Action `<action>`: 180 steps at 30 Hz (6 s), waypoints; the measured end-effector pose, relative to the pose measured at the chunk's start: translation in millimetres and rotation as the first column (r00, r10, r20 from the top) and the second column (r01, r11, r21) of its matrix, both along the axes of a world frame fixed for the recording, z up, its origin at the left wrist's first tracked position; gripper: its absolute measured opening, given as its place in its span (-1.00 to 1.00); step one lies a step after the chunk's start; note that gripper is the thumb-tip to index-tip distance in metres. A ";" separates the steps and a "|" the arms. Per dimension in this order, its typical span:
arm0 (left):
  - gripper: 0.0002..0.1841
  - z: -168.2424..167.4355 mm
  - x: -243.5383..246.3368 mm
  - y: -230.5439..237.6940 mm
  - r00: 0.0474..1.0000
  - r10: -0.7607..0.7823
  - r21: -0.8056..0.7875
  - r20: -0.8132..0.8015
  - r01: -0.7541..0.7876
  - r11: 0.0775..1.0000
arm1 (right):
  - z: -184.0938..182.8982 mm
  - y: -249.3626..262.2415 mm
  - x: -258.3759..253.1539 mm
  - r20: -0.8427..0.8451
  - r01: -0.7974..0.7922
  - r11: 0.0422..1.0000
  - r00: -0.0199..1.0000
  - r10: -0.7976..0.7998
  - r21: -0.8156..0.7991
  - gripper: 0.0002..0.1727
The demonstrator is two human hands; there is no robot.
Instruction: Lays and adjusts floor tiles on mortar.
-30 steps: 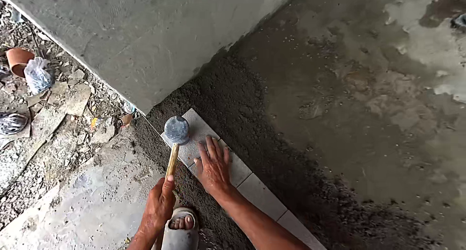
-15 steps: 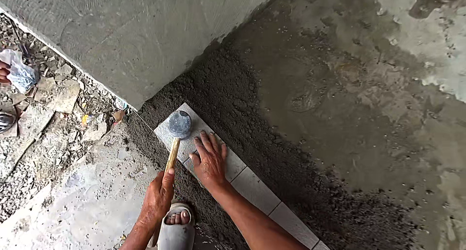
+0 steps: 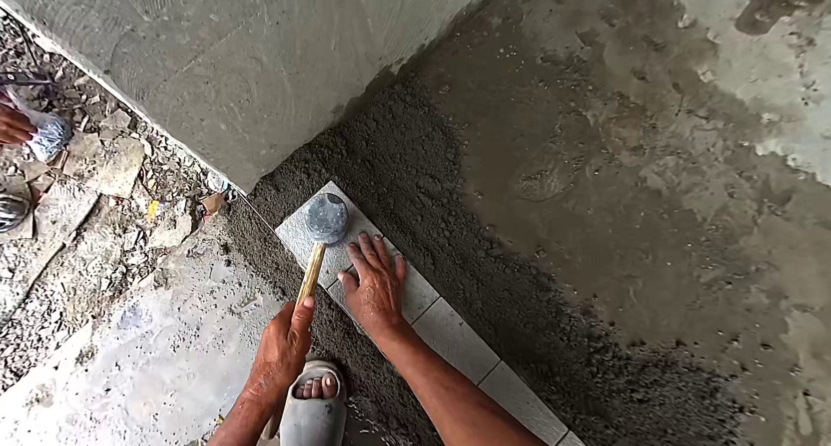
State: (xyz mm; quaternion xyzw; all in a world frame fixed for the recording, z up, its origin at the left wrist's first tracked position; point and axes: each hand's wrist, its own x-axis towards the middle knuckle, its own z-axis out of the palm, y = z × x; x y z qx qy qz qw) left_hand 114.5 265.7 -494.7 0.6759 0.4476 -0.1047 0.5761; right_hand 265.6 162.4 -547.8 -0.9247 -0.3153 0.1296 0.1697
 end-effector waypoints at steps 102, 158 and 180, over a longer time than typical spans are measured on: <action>-0.32 2.6 2.1 -6.3 0.999 0.010 0.006 0.046 -0.010 1.000 | -1.9 -19.7 1.0 0.059 -0.060 0.998 0.996 0.061 -0.024 -0.41; -0.40 26.4 -27.3 -39.1 0.998 0.002 -0.092 0.070 0.004 0.996 | 0.2 -124.2 -62.7 0.014 0.119 0.992 0.993 -0.119 0.049 -0.40; -0.39 5.3 5.5 4.3 0.995 0.043 -0.050 0.091 -0.038 0.998 | -5.6 -9.1 21.4 0.051 -0.150 0.988 0.988 0.148 0.023 -0.43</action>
